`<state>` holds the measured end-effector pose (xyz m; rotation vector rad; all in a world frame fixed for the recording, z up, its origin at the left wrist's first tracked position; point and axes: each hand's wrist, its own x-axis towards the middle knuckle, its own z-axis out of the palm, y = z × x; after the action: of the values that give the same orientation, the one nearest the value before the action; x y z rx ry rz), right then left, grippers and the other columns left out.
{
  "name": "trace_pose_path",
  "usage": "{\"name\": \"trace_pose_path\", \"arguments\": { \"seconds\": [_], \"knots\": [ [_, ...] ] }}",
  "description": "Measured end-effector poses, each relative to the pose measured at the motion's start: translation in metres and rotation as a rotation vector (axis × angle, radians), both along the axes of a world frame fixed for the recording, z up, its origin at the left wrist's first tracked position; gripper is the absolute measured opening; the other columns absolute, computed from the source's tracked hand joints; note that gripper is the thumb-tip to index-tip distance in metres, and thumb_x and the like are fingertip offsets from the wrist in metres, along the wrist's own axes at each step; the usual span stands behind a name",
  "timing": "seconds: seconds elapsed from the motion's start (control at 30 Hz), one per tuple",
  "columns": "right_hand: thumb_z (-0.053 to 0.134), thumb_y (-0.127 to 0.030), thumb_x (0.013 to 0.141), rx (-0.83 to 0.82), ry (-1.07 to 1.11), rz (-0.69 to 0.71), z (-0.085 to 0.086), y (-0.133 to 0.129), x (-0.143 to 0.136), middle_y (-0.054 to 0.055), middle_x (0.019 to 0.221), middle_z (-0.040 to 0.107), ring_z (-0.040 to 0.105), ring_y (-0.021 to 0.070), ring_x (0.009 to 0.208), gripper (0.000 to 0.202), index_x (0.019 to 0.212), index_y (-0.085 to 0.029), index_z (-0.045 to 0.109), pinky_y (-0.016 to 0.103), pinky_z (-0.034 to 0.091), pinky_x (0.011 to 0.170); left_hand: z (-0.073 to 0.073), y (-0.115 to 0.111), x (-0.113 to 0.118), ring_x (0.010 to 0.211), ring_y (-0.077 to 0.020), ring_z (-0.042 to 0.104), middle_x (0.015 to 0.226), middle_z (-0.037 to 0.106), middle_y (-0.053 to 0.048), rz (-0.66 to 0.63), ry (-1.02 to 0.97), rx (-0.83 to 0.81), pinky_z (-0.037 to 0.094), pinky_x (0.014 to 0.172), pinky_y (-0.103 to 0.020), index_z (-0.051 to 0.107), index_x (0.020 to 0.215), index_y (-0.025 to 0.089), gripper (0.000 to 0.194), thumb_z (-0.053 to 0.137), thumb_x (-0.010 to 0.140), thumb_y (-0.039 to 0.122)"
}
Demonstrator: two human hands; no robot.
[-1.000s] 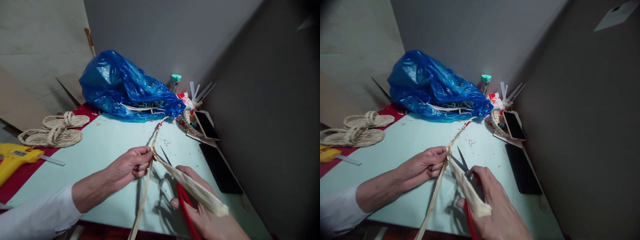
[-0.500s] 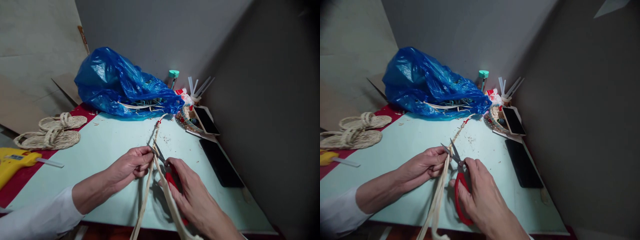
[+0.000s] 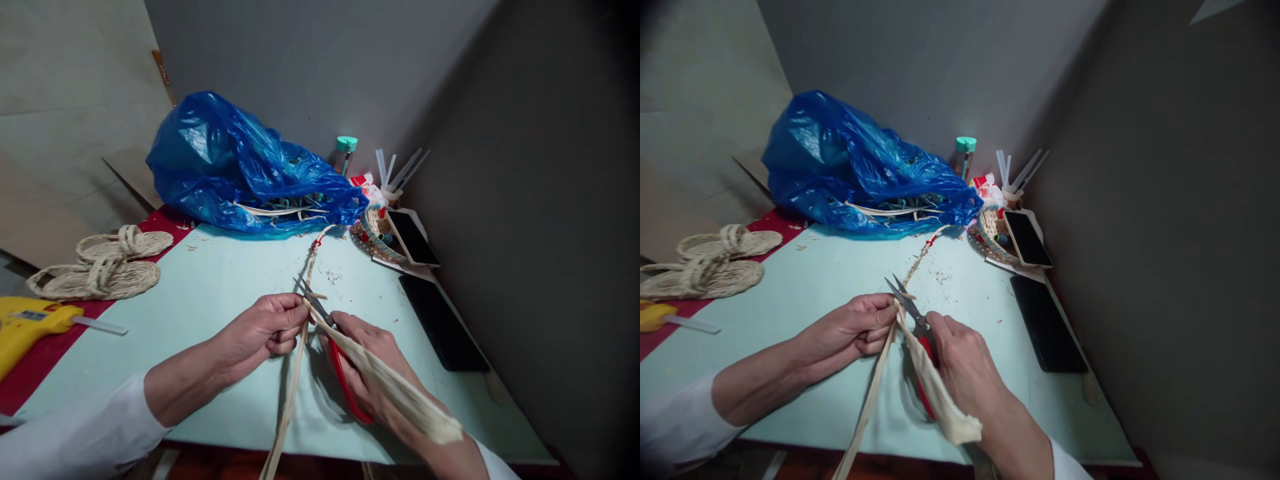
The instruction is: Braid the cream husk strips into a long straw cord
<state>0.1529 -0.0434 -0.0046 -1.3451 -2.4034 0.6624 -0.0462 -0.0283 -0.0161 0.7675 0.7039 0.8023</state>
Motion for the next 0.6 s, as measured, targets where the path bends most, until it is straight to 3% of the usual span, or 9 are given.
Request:
{"name": "trace_pose_path", "arguments": {
  "seconds": [0.17,0.3,0.43,0.6],
  "knots": [
    [0.042,-0.018,0.081,0.061,-0.049,-0.032,-0.007,-0.008,0.003,0.004,0.074,0.057,0.048,0.0148,0.054,0.01,0.086,-0.02,0.05,0.027,0.038,0.054,0.002,0.0,0.001,0.044,-0.003,0.01,0.05,0.02,0.01,-0.023,0.029,0.01,0.009,0.042,-0.02,0.059,0.076,0.012,0.02,0.061,0.085,0.03],
    [0.041,-0.02,0.083,0.006,-0.079,-0.035,0.005,-0.008,0.009,0.002,0.068,0.057,0.047,0.0138,0.051,0.007,0.082,-0.02,0.048,0.025,0.034,0.052,0.003,-0.001,0.0,0.044,-0.0032,0.011,0.05,0.02,0.01,-0.015,0.075,0.019,0.009,0.042,-0.021,0.06,0.076,0.012,0.02,0.062,0.083,0.03],
    [0.04,-0.03,0.09,0.067,-0.293,-0.222,0.013,0.015,0.025,0.003,0.062,0.055,0.048,0.0155,0.052,0.015,0.083,-0.019,0.048,0.026,0.03,0.053,0.006,-0.002,-0.001,0.044,-0.0041,0.015,0.05,0.026,0.008,0.016,0.251,0.081,0.008,0.043,-0.023,0.062,0.077,0.012,0.021,0.062,0.081,0.033],
    [0.047,-0.027,0.089,0.296,-0.541,-0.322,0.011,0.048,0.035,0.014,0.084,0.06,0.056,0.0225,0.075,0.021,0.1,-0.011,0.054,0.03,0.035,0.064,0.014,-0.005,-0.002,0.045,-0.0058,0.023,0.048,0.031,0.007,0.08,0.555,0.262,0.014,0.044,-0.023,0.06,0.068,0.014,0.023,0.06,0.08,0.034]
  ]
}}
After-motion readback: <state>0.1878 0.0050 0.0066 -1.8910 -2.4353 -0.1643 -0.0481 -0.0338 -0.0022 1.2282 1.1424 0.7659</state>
